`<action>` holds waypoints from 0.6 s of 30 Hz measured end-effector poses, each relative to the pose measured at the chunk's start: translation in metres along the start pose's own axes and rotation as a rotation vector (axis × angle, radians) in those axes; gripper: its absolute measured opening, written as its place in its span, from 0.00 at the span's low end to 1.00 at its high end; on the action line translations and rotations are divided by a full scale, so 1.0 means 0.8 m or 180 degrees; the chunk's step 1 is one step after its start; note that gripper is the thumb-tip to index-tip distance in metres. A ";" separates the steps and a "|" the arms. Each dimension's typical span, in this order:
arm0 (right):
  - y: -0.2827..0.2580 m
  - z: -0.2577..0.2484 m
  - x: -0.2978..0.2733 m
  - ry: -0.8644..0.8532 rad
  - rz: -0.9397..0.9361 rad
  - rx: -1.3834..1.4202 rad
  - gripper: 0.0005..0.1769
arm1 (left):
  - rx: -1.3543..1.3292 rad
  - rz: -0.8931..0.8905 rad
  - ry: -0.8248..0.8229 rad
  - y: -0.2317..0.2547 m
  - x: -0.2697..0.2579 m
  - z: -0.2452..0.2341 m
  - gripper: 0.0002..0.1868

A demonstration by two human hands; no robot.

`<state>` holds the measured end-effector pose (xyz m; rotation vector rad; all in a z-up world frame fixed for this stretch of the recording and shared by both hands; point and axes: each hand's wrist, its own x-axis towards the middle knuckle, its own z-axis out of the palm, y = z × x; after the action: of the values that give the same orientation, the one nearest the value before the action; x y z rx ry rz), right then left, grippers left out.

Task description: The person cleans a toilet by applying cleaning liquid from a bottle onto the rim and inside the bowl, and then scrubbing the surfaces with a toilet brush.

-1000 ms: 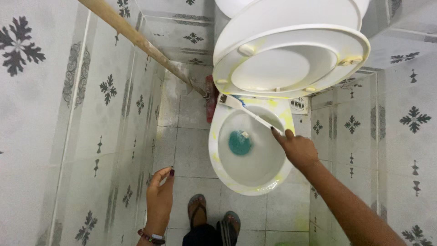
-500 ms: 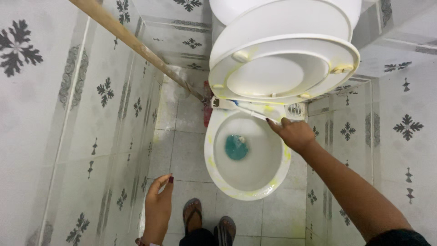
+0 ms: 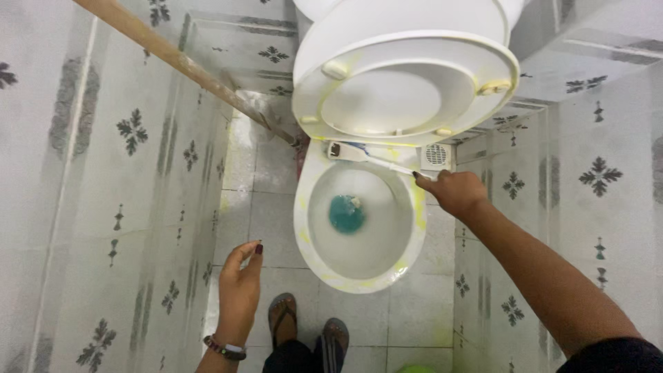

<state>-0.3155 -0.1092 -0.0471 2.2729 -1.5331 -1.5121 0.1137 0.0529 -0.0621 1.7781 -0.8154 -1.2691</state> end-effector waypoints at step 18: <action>-0.091 0.090 -0.121 0.0900 0.0931 0.1656 0.26 | 0.0457 -0.0465 0.0055 -0.023 -0.046 0.013 0.17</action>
<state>-0.3202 0.0316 -0.0532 2.2122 -2.2294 -0.7438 0.0938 0.0903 -0.0636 1.9916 -0.7960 -1.3147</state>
